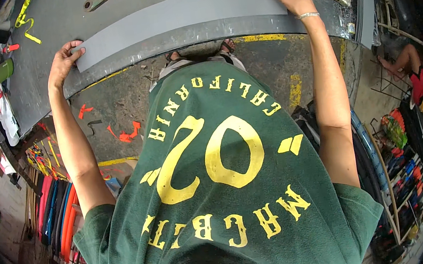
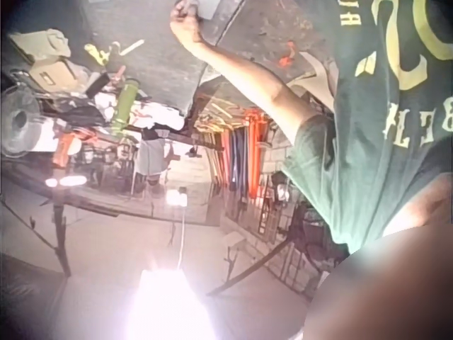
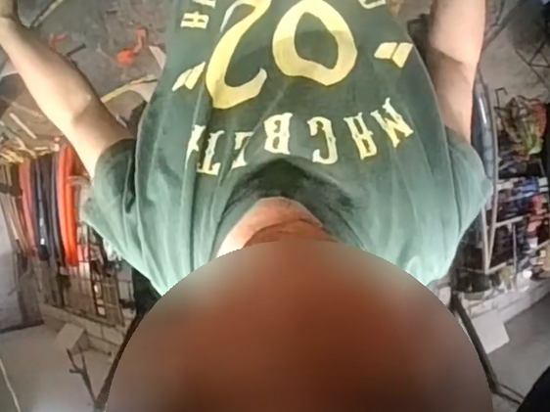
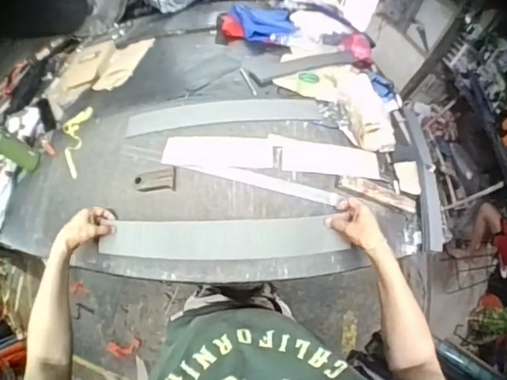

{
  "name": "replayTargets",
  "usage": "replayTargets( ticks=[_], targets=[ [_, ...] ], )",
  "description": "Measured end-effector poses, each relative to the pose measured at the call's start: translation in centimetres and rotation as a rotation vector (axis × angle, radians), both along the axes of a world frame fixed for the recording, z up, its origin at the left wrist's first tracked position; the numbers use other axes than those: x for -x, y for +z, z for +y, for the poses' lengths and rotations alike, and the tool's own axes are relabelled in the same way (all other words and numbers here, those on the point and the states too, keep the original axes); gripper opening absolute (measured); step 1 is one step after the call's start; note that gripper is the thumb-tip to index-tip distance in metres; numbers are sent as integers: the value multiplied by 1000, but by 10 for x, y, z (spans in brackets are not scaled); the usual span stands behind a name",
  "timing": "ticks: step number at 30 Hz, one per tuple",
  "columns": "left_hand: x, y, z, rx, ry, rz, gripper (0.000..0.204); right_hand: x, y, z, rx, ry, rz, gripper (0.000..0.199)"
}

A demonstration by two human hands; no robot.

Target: Measuring and cutting fabric or synthetic material strips using a metal ruler and a utility knife on a workbench.

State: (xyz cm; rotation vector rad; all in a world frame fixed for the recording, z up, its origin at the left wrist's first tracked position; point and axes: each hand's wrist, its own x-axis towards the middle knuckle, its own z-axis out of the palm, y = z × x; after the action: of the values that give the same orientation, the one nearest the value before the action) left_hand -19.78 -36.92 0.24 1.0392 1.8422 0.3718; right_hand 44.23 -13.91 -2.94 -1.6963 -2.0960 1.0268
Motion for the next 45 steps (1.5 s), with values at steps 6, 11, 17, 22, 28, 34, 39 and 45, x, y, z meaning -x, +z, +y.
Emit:
replayTargets(
  ticks=[6,11,17,22,28,34,39,45],
  targets=[
    [-8,-13,-17,-130,40,266,49,-13,10,-22,162,-166,-42,66],
    [-37,-11,-33,-210,206,814,86,3,22,-44,-51,-194,-212,54],
    [-38,-20,-45,-186,411,726,66,-3,10,-52,-72,-294,-117,42],
    [-45,-14,-43,-177,507,616,58,-1,12,-54,-5,-351,-114,45],
    [-45,-12,-44,-184,547,548,57,-5,10,-52,7,-354,-74,43],
    [-39,-13,-39,-172,580,358,54,-7,7,-50,-50,-326,-99,40],
    [-33,-11,-43,-161,560,353,56,-12,6,-48,-37,-302,-92,42],
    [-153,36,-2,-656,43,588,31,60,47,-71,-311,-39,-20,32]
  ],
)
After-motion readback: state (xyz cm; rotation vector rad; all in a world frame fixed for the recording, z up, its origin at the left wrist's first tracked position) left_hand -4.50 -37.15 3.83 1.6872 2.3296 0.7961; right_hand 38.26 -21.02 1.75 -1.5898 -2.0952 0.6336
